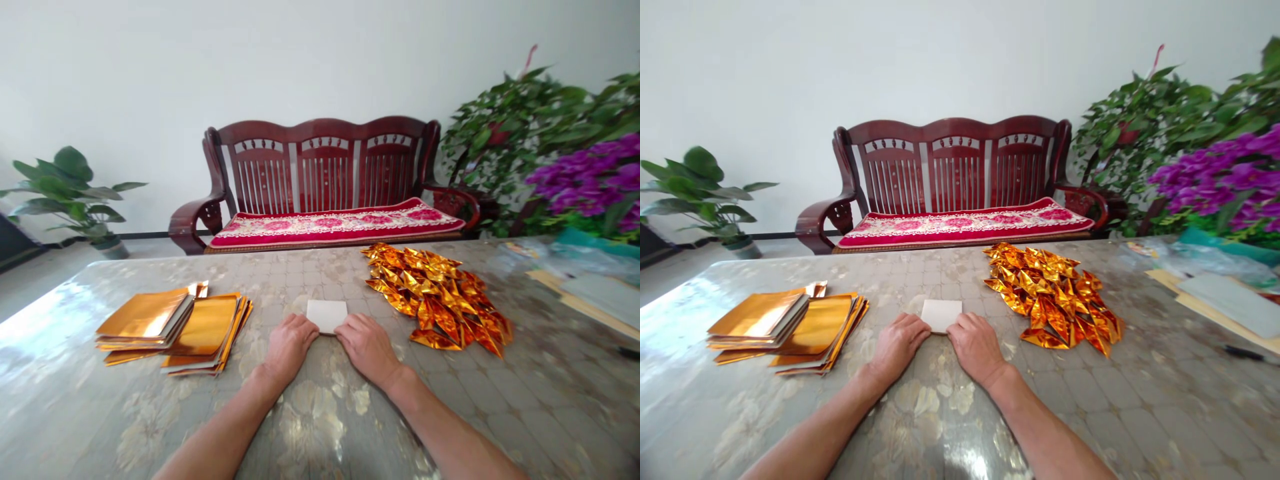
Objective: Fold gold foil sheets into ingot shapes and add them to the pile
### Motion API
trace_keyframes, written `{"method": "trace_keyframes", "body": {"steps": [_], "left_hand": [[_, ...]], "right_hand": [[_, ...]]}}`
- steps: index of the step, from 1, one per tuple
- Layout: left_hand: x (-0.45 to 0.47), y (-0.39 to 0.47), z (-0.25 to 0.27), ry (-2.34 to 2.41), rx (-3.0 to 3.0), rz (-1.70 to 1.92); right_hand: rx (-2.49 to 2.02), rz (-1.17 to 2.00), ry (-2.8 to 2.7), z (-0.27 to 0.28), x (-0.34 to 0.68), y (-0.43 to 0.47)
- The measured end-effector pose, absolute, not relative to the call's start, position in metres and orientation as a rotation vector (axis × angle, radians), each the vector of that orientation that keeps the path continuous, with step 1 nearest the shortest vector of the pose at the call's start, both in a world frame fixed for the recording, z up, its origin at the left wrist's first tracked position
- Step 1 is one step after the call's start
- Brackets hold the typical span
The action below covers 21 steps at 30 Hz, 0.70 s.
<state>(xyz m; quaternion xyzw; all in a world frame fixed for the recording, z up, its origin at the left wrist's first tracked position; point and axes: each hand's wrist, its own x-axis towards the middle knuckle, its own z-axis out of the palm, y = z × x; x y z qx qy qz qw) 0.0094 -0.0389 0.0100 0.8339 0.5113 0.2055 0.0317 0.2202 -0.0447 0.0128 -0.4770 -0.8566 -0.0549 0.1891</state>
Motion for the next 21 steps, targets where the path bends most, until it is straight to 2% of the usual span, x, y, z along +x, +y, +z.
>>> {"method": "trace_keyframes", "body": {"steps": [11, 21], "left_hand": [[0.009, -0.029, 0.011, 1.737, 2.200, 0.663], [0.010, -0.023, 0.013, 1.873, 2.241, 0.541]], "right_hand": [[-1.523, 0.132, -2.240, 0.012, 0.221, -0.033], [-1.640, 0.237, -2.241, 0.020, 0.217, -0.029]]}}
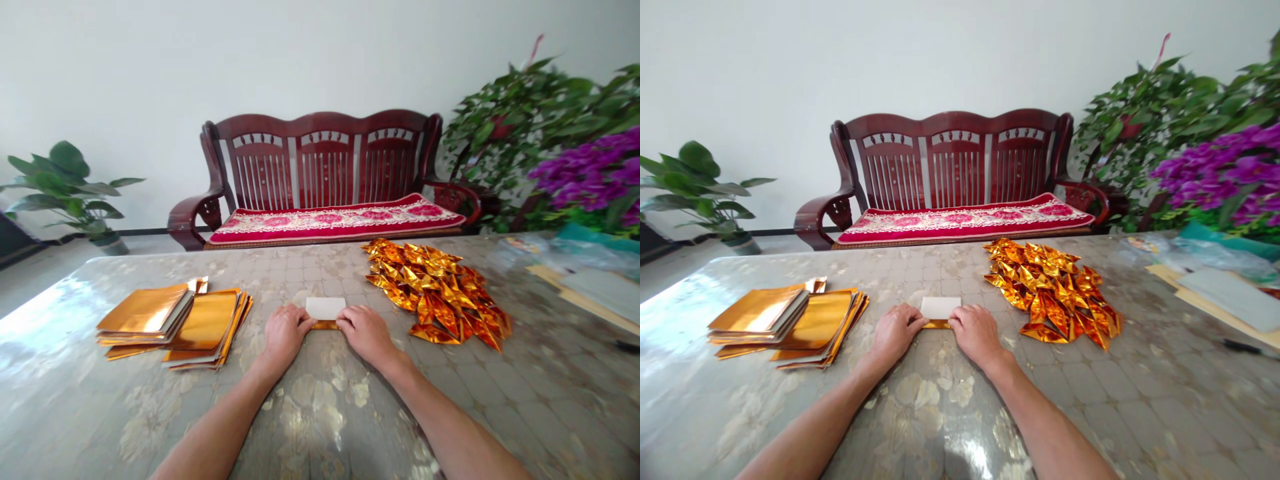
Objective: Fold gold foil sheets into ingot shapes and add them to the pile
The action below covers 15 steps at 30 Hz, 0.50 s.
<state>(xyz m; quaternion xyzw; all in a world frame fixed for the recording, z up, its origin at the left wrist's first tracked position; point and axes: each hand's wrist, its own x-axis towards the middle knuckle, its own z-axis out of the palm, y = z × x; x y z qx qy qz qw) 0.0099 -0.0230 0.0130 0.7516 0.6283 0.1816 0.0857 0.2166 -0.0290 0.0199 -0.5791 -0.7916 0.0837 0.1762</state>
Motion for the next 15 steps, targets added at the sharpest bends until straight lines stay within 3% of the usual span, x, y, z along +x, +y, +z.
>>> {"method": "trace_keyframes", "body": {"steps": [15], "left_hand": [[0.0162, -0.0260, 0.0177, 1.953, 2.406, 0.348]], "right_hand": [[-1.677, 0.220, -2.206, 0.0177, 0.2143, -0.0319]]}}
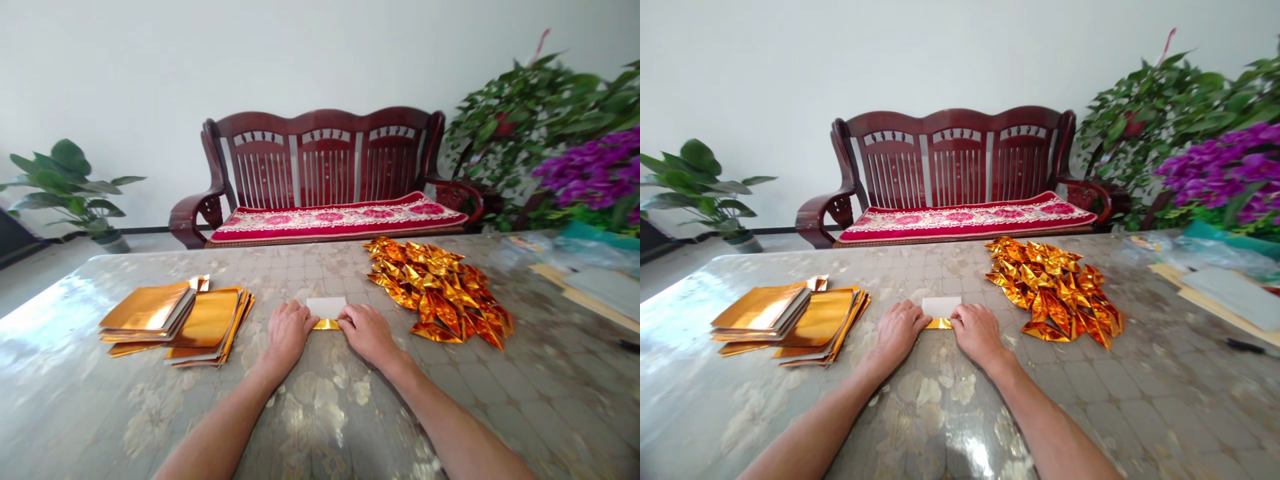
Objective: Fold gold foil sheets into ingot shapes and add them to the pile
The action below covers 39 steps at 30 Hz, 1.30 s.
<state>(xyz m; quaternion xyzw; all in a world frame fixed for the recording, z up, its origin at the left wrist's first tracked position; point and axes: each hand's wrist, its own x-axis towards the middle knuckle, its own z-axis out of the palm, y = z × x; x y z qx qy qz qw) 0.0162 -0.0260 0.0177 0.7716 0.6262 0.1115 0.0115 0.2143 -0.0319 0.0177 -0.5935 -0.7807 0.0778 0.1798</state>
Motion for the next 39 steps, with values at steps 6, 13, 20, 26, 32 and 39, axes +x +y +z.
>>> {"method": "trace_keyframes", "body": {"steps": [6, 13, 20, 26, 32, 39], "left_hand": [[0.020, -0.026, 0.018, 2.009, 2.401, 0.261], [0.024, -0.027, 0.021, 2.046, 2.438, 0.189], [0.025, -0.028, 0.023, 2.057, 2.451, 0.160], [0.023, -0.027, 0.021, 2.058, 2.471, 0.152], [0.023, -0.030, 0.021, 2.067, 2.449, 0.213], [0.022, -0.031, 0.015, 1.672, 2.581, 0.417]], "right_hand": [[-1.690, 0.211, -2.223, 0.018, 0.213, -0.032], [-1.689, 0.185, -2.234, 0.021, 0.212, -0.033], [-1.691, 0.166, -2.265, 0.024, 0.212, -0.033], [-1.709, 0.173, -2.263, 0.025, 0.212, -0.034], [-1.732, 0.191, -2.278, 0.028, 0.211, -0.034], [-1.727, 0.183, -2.286, 0.026, 0.210, -0.034]]}}
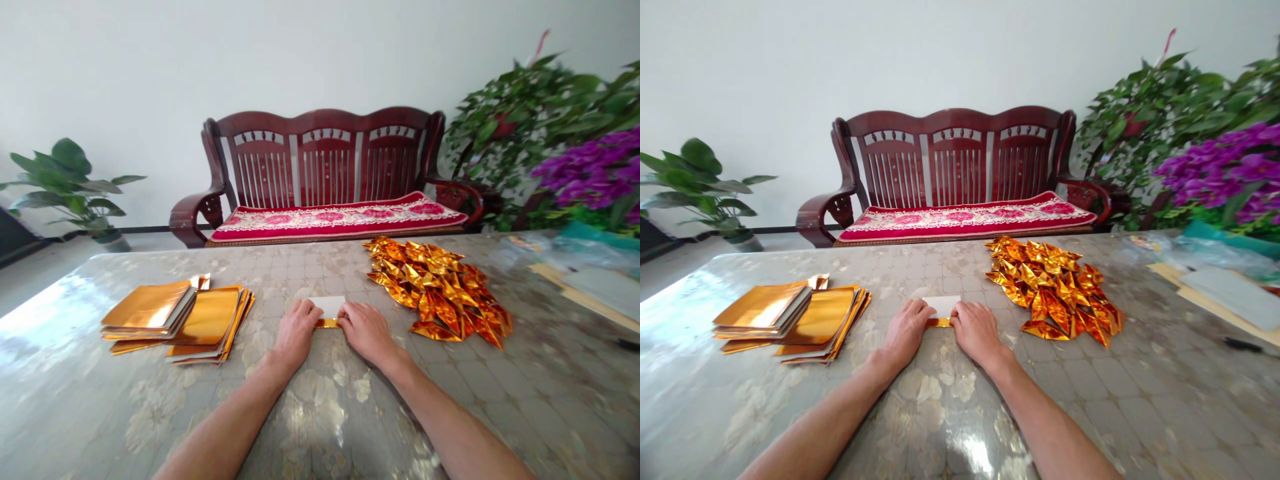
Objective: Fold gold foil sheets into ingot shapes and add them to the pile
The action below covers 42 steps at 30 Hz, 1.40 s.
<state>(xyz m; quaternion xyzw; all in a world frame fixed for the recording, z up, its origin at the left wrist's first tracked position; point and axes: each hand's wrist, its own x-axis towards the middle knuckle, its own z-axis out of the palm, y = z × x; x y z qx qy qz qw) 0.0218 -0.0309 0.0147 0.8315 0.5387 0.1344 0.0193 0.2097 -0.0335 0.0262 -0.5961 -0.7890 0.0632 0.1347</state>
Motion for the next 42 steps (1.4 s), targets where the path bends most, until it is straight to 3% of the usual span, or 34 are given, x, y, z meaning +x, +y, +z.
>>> {"method": "trace_keyframes", "body": {"steps": [8, 19, 25, 42], "left_hand": [[0.032, -0.053, 0.017, 1.602, 2.673, 0.196], [0.040, -0.079, 0.002, 1.686, 2.706, 0.290], [0.041, -0.078, 0.003, 1.692, 2.735, 0.253], [0.032, -0.083, 0.005, 1.665, 2.720, 0.257]], "right_hand": [[-1.742, 0.172, -2.274, 0.024, 0.208, -0.033], [-1.879, -0.041, -2.186, 0.015, 0.207, -0.038], [-1.671, -0.195, -2.243, 0.005, 0.204, -0.036], [-1.925, 0.017, -2.269, 0.001, 0.205, -0.029]]}}
